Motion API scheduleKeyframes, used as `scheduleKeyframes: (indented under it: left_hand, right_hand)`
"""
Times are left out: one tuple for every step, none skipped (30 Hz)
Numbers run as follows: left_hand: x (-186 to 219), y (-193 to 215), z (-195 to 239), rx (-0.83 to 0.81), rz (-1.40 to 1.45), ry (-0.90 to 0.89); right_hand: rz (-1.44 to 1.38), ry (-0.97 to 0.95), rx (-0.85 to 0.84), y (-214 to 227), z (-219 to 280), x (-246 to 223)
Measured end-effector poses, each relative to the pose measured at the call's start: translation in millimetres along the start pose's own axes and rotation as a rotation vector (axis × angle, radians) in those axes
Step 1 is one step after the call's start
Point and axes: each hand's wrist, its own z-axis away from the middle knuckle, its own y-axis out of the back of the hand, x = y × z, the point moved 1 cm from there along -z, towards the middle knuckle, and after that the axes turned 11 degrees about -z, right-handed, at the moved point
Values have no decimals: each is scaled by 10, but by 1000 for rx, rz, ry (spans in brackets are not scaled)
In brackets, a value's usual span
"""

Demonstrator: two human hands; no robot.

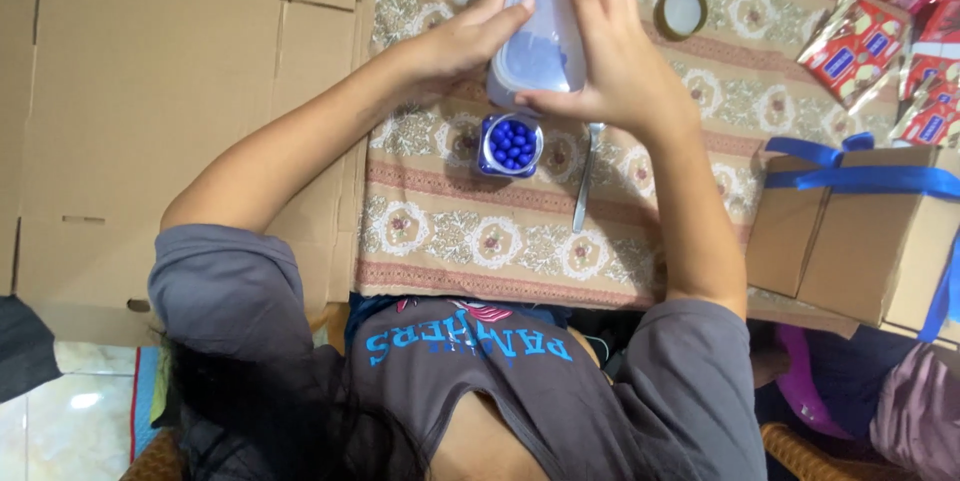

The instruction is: The person fills small jars with white, blue, and yellow candies by hand and using a spoon, and سپس secures them with lids.

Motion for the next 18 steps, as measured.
scheduleKeyframes:
  left_hand:
    - [17,5,-9,1,-15,13]
    - [32,17,-8,5,-31,28]
    - [33,27,-19,8,-34,22]
    - [27,29,-20,2,-38,7]
    - [19,27,-20,-3,-42,-8]
    - [18,35,-31,-4,-43,-9]
    - [14,39,-40,-2,-38,-5]
    - [-4,30,-40,-2,-30,1]
    - [-3,29,-28,-4,-28,3]
    - [15,36,-21,-4,-26,8]
    - [34,37,-14,-5,-24,13]
    - [40,45,-19,-11,-26,12]
    - [46,52,-28,-14,-87,-2]
    - [48,52,-39,-18,-147,-16]
    - [32,49,-47,-27,-148,-17]
    - [24,62,-60,4,-253,-70]
    - [20,79,-76,35,-356,-125]
    - [47,66,-5,30,-362,-126]
  right_hand:
    - [38,12,5,10,-15,-31]
    - [73,26,8,11,-38,-66]
    - [79,30,10,23,-48,-54]
    - [69,45,15,19,-44,-50]
    - [59,60,20,13,-36,-45]
    - [60,61,21,21,-48,-33]
    - [63,74,21,24,-56,-24]
    - [64,85,19,16,-48,-18]
    - [63,82,18,28,-52,-54]
    - [72,31,-17,51,-64,-88]
    - [81,-20,-52,76,-69,-123]
    - [82,-25,-48,106,-107,-104]
    - [146,-16,-120,130,-143,-82]
    - [209,-9,-192,152,-169,-58]
    - [209,-17,-189,254,-219,-202]
    - [219,-137,-299,347,-277,-329]
    - [227,-258,-408,446,-340,-454]
    - [225,-260,-401,590,-278,-439]
